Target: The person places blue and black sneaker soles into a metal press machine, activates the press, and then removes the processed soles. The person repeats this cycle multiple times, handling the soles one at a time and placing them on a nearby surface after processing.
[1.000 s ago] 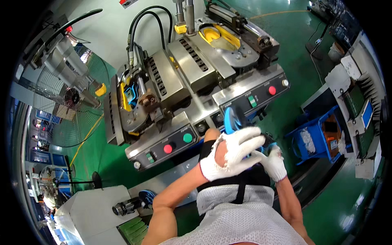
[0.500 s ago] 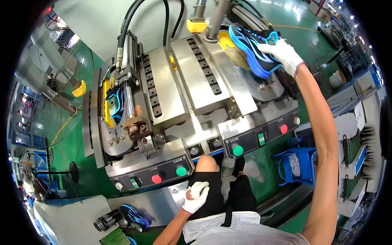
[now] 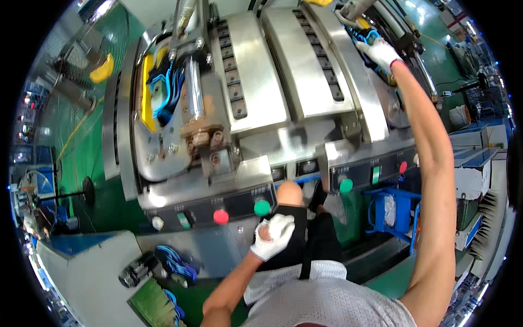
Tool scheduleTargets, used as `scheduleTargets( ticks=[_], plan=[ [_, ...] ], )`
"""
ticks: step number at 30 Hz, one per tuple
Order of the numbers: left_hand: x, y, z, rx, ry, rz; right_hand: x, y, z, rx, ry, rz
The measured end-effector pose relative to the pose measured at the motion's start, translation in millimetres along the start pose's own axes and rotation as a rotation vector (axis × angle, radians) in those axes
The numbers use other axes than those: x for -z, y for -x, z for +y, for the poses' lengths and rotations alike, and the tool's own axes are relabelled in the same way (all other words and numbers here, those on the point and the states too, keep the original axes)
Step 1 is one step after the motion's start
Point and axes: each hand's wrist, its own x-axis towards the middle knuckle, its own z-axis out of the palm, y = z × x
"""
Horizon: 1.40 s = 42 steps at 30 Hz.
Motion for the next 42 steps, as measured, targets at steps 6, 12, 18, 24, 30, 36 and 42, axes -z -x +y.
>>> scheduleTargets(
  ticks=[6, 12, 18, 24, 30, 36, 42],
  plan=[
    [18.9, 47.0, 16.7, 0.150, 0.099, 0.182, 4.8, 176.1, -80.1, 0.567, -0.079, 0.469],
    [40.8, 132.6, 30.6, 0.073, 0.161, 0.506, -102.6, 388.2, -71.3, 0.631, -0.119, 0.402],
    [99.3, 307.8, -35.7, 0.516, -0.241, 0.708, -159.1, 334.2, -20.2, 0.778, 0.041, 0.406],
    [211.8, 550.1, -87.1, 1.023, -1.045, 0.629, -109.7, 386.7, -48.6, 0.680, -0.188, 0.318],
    [271.1, 630.6, -140.4, 1.751, -0.736, 0.096, -102.3, 390.3, -75.3, 0.790, -0.171, 0.217],
    [242.7, 557.1, -100.7, 1.558, -0.689, 0.041, -89.8, 444.9, -80.8, 0.613, -0.299, 0.060],
    [145.0, 456.0, 14.2, 1.405, -0.318, 0.110, -49.9, 516.6, -152.0, 0.572, -0.579, 0.057]
  ],
)
